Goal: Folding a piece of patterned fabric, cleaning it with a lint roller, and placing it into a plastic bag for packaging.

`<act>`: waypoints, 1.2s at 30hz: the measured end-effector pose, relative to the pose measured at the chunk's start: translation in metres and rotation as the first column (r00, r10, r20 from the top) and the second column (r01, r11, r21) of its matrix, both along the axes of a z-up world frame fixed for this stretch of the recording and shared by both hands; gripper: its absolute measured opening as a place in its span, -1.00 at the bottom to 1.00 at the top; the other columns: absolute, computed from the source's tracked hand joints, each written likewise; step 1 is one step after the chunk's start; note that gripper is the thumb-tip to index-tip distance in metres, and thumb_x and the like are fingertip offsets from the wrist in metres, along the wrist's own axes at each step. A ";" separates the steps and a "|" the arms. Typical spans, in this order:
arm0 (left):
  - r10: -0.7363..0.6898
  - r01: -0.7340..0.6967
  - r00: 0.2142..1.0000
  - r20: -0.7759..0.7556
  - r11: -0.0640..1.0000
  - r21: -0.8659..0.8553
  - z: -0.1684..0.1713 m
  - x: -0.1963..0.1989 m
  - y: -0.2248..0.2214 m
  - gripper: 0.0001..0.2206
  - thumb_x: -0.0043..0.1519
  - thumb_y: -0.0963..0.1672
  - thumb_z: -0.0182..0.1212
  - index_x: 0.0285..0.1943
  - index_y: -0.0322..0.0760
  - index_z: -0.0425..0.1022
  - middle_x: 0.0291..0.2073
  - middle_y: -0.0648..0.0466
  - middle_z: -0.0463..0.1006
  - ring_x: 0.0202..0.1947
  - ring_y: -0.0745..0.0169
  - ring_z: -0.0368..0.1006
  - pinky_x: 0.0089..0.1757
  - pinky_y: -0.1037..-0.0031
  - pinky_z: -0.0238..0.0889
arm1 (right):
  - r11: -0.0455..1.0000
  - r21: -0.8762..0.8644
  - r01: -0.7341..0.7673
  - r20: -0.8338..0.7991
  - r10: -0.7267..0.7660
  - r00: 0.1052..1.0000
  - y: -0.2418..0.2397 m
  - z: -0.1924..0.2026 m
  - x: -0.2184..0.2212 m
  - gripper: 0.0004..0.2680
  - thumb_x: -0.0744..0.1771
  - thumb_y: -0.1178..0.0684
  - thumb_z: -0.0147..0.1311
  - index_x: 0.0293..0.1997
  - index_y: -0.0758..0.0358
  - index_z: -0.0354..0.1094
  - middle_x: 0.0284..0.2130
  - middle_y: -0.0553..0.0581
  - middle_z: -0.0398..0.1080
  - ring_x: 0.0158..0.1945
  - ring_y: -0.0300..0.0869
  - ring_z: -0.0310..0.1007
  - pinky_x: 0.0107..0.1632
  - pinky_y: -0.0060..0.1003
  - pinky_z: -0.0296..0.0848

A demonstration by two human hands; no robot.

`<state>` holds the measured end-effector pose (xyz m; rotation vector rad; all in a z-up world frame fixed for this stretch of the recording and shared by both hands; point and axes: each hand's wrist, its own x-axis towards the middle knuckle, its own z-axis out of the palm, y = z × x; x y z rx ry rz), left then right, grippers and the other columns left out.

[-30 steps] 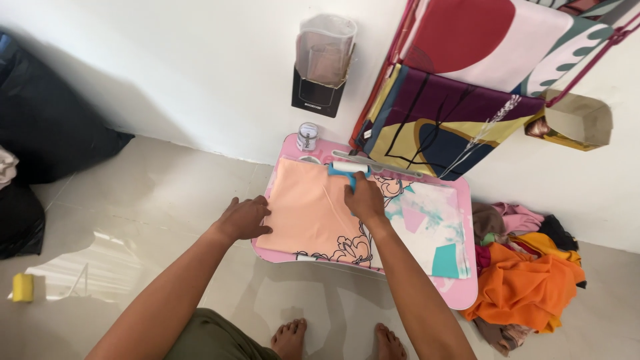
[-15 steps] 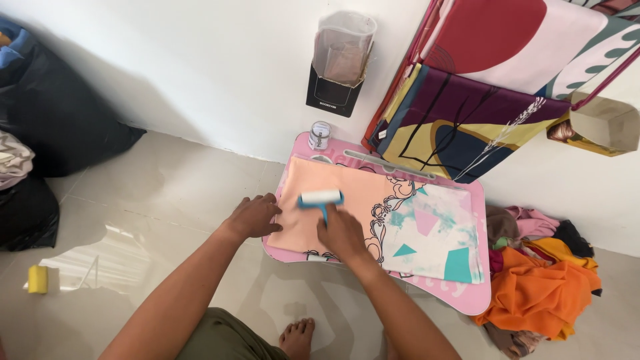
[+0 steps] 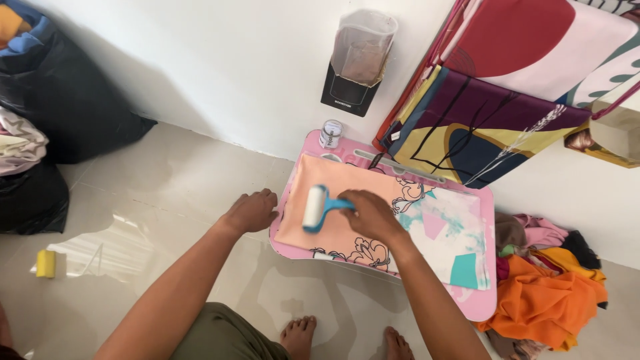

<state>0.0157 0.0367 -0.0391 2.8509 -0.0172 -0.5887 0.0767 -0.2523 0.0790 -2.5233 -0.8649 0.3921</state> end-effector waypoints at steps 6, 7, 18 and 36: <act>-0.118 0.114 0.980 0.161 0.993 0.032 0.045 -0.006 -0.023 -0.77 0.32 -0.17 0.00 0.07 -0.17 0.54 0.08 0.04 0.48 0.22 -0.01 0.45 0.12 0.11 0.34 | 0.971 0.119 -0.209 -0.117 0.223 0.968 0.000 -0.028 -0.006 -0.77 0.35 0.11 0.06 0.12 0.28 0.41 -0.09 0.39 0.51 0.11 0.34 0.43 0.16 0.24 0.38; -0.161 0.159 0.972 0.171 0.987 0.028 0.047 -0.004 -0.027 -0.76 0.32 -0.13 0.04 0.12 -0.14 0.52 0.11 0.07 0.48 0.27 0.02 0.40 0.20 0.09 0.26 | 0.973 0.095 -0.211 -0.132 0.223 0.966 -0.005 -0.032 0.000 -0.77 0.35 0.10 0.07 0.13 0.21 0.43 -0.08 0.31 0.52 0.11 0.27 0.46 0.18 0.17 0.38; -0.304 0.300 0.953 0.002 0.942 0.151 0.015 0.002 -0.039 -0.71 0.23 -0.03 0.32 0.14 0.07 0.59 0.16 0.20 0.56 0.31 0.20 0.38 0.37 -0.02 -0.03 | 0.990 -0.117 0.074 -0.085 -0.085 0.993 -0.233 -0.019 0.027 -0.78 0.28 0.12 0.16 0.00 0.24 0.50 -0.09 0.42 0.55 0.07 0.38 0.47 0.13 0.23 0.41; -0.274 0.258 0.954 0.123 0.957 0.136 -0.029 0.027 -0.027 -0.70 -0.04 -0.02 0.49 -0.12 0.13 0.62 -0.06 0.51 0.60 0.07 0.49 0.47 0.10 0.52 0.31 | 0.782 -0.151 0.605 -0.071 -0.619 0.782 -0.361 -0.023 -0.020 -0.75 0.29 -0.06 0.19 0.01 0.21 0.52 -0.12 0.05 0.53 -0.13 -0.18 0.55 -0.03 -0.34 0.50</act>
